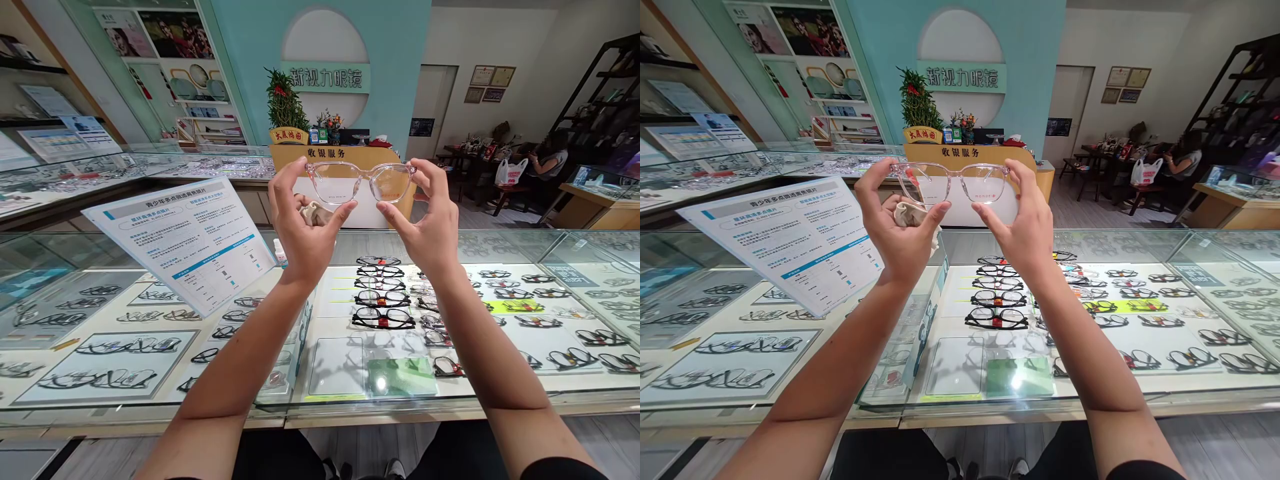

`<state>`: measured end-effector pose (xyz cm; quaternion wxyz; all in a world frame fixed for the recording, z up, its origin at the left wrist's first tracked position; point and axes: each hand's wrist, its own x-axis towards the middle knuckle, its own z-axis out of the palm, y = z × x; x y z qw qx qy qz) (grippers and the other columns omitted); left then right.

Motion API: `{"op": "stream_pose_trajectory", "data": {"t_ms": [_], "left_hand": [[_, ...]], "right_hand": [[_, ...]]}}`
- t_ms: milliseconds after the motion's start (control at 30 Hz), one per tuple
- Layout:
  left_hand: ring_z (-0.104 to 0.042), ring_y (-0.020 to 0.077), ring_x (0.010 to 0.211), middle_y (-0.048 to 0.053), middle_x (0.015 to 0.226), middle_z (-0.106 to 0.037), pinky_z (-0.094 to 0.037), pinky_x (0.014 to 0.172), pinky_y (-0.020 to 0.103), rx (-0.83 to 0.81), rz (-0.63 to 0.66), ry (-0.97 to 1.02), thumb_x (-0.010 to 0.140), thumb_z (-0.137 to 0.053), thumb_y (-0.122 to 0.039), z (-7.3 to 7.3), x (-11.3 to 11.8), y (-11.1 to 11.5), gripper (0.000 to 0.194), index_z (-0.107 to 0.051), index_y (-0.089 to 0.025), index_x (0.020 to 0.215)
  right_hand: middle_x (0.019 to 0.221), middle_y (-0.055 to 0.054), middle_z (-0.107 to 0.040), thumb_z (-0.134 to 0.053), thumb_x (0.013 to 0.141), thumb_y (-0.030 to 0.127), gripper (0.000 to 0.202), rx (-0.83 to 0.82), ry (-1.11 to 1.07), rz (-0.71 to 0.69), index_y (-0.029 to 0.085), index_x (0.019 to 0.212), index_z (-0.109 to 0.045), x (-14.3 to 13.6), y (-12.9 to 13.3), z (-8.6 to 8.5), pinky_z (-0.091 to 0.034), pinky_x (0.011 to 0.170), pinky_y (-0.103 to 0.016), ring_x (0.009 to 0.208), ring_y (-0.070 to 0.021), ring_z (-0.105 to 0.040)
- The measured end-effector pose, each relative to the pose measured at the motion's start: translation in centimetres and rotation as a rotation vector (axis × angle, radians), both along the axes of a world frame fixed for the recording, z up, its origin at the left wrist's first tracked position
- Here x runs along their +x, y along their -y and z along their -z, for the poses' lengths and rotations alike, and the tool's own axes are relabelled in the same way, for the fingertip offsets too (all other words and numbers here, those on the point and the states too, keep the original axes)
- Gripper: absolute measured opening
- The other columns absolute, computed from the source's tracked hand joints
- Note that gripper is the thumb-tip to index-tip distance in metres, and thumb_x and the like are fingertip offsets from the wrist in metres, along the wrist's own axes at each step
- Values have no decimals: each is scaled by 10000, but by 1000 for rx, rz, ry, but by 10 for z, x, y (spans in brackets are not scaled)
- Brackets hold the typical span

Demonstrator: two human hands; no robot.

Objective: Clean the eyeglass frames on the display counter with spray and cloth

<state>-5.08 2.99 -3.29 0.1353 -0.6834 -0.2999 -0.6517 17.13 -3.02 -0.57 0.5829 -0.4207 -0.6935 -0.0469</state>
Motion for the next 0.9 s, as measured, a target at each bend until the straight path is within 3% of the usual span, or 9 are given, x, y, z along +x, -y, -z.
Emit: {"op": "stream_pose_trajectory", "data": {"t_ms": [100, 300, 467, 600, 733, 900], "left_hand": [[-502, 419, 1589, 121, 1674, -553, -629, 992, 544, -30, 46, 161, 869, -804, -839, 0, 5, 4, 886, -543, -336, 1550], [-501, 424, 1609, 129, 1685, -553, -626, 1096, 525, 27, 105, 174, 823, -898, -757, 1, 9, 8, 942, -501, -363, 1581], [-510, 406, 1605, 106, 1696, -542, -563, 1206, 534, 28, 171, 162, 817, -930, -698, 4, 3, -4, 959, -489, -401, 1615], [-557, 386, 1574, 91, 1666, -569, -552, 1226, 554, 20, 253, 167, 819, -899, -739, 6, -2, -19, 959, -467, -440, 1622], [-552, 376, 1588, 90, 1638, -581, -519, 1272, 555, 18, 334, 173, 804, -883, -776, 7, -7, -31, 963, -471, -431, 1603], [-555, 361, 1593, 87, 1624, -597, -542, 1244, 506, 45, 347, 173, 802, -885, -778, 7, -10, -37, 947, -484, -420, 1582]], "right_hand": [[1638, -101, -650, -703, 1023, 663, 767, 1, 15, 8, 426, 1686, -399, 0, 1, 1, -595, 1181, -650, 1546, -402, -615], [1619, -92, -662, -717, 1023, 637, 741, 91, 8, -55, 423, 1658, -401, 6, -14, 11, -601, 1159, -643, 1508, -391, -639], [1608, -108, -650, -744, 1005, 656, 732, 126, -1, -75, 405, 1622, -442, 8, -19, 14, -609, 1141, -645, 1474, -390, -652], [1628, -118, -618, -760, 998, 631, 731, 148, -14, -111, 394, 1622, -462, 7, -16, 12, -602, 1142, -645, 1476, -392, -639], [1583, -96, -643, -710, 1042, 597, 588, 142, -85, -174, 411, 1575, -542, 6, -12, 9, -616, 1124, -590, 1447, -361, -659], [1461, -80, -696, -620, 1104, 574, 383, 148, -210, -261, 399, 1441, -669, 4, -10, 6, -617, 1133, -553, 1399, -326, -690]]}}
